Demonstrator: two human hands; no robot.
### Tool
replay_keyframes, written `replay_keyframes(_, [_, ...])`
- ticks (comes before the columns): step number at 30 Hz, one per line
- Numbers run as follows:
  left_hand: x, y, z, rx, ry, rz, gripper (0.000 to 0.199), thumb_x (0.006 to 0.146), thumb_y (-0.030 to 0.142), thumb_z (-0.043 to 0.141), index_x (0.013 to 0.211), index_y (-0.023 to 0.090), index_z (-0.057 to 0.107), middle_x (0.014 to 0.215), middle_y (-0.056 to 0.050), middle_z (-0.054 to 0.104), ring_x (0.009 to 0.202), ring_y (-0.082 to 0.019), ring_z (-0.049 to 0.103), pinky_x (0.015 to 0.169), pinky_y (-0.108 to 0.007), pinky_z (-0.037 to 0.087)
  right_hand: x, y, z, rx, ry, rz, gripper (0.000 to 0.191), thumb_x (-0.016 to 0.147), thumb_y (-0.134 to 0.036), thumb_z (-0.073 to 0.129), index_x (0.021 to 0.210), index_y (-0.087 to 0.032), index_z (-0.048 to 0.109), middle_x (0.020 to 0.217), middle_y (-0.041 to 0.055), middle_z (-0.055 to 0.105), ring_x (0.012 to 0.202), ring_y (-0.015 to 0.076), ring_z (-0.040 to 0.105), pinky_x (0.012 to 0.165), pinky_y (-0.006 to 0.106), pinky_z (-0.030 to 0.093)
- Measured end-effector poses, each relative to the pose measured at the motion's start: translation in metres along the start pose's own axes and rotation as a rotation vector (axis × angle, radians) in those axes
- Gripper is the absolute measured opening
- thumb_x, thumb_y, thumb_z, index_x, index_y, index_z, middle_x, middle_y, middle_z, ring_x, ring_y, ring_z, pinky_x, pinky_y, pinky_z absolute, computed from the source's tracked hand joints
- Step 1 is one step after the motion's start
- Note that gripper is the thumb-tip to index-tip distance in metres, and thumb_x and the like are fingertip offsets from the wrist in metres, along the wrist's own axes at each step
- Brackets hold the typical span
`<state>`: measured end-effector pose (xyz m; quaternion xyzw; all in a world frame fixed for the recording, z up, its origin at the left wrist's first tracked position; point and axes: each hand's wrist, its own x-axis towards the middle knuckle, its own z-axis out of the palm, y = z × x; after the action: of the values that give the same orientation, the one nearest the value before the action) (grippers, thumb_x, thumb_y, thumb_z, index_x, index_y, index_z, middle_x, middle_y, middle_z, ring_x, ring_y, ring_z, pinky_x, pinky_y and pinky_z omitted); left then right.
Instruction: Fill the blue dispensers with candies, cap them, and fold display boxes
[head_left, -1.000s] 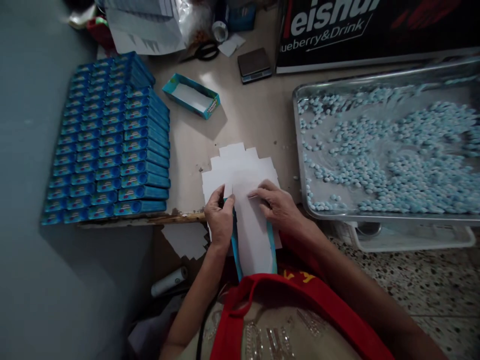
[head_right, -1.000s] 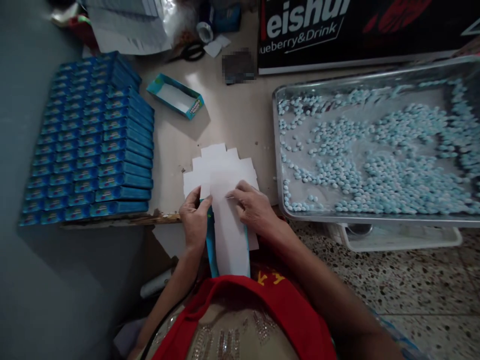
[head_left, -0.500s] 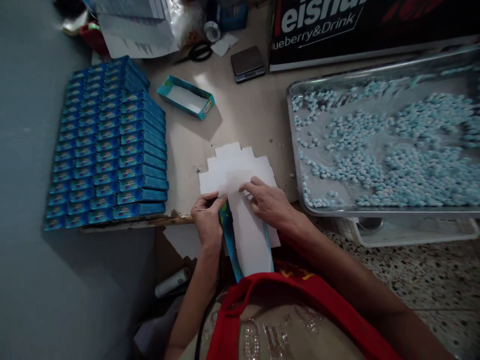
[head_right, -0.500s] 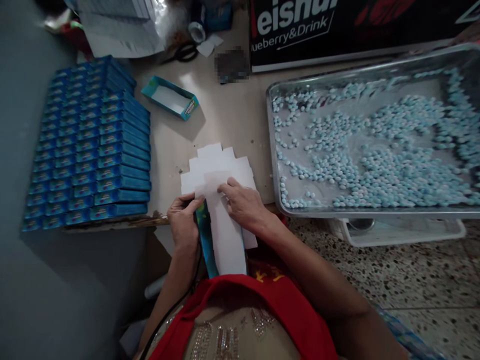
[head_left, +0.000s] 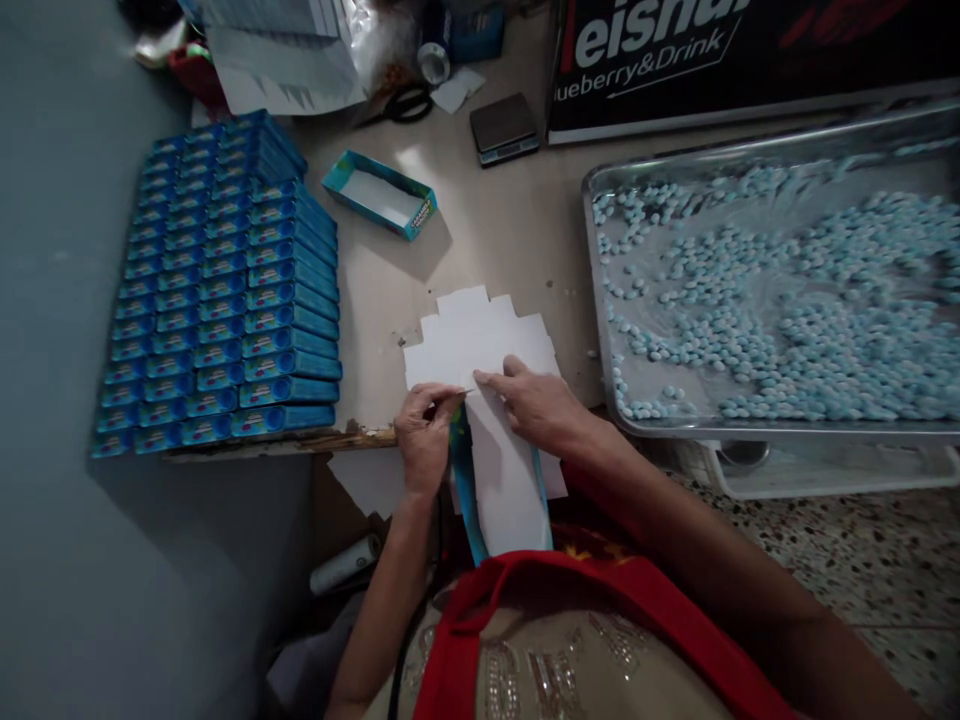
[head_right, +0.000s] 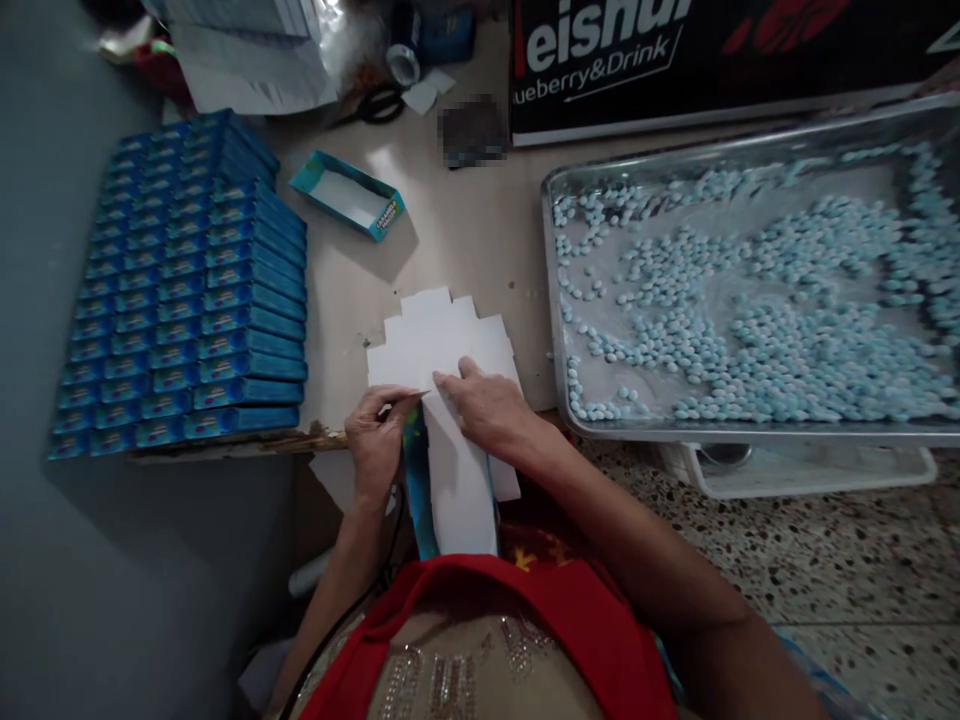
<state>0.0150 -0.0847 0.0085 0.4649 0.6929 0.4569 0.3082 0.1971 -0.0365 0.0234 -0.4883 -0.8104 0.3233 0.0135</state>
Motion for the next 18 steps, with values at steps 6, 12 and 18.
replay_keyframes(6, [-0.001,0.000,0.000,-0.090,-0.176,-0.124,0.043,0.074,0.034,0.086,0.113,0.019,0.079,0.101,-0.006,0.077,0.086,-0.018,0.071,0.083,-0.031,0.062,-0.014,0.021,0.023,0.344,0.310,0.039,0.045,0.087,-0.019,0.053,0.132,-0.016,0.059,0.122,0.0137,0.067,0.104,0.0254,0.064,0.093,0.039,0.054])
replay_keyframes(12, [-0.013,0.004,0.006,0.183,-0.124,0.095,0.018,0.085,0.019,0.069,0.099,0.021,0.080,0.111,-0.009,0.068,0.102,-0.021,0.068,0.094,-0.035,0.057,-0.025,0.011,0.037,0.283,0.446,0.088,0.025,0.101,-0.022,0.045,0.112,-0.019,0.068,0.115,0.0131,0.066,0.106,0.0249,0.064,0.090,0.036,0.053])
replay_keyframes(18, [-0.007,0.003,-0.001,-0.020,-0.180,0.019,0.013,0.086,0.026,0.071,0.093,0.021,0.080,0.136,-0.011,0.070,0.125,-0.028,0.067,0.106,-0.042,0.054,-0.025,0.008,0.031,0.309,0.488,0.052,0.027,0.104,-0.025,0.047,0.108,-0.022,0.073,0.109,0.0105,0.070,0.099,0.0229,0.066,0.086,0.036,0.054])
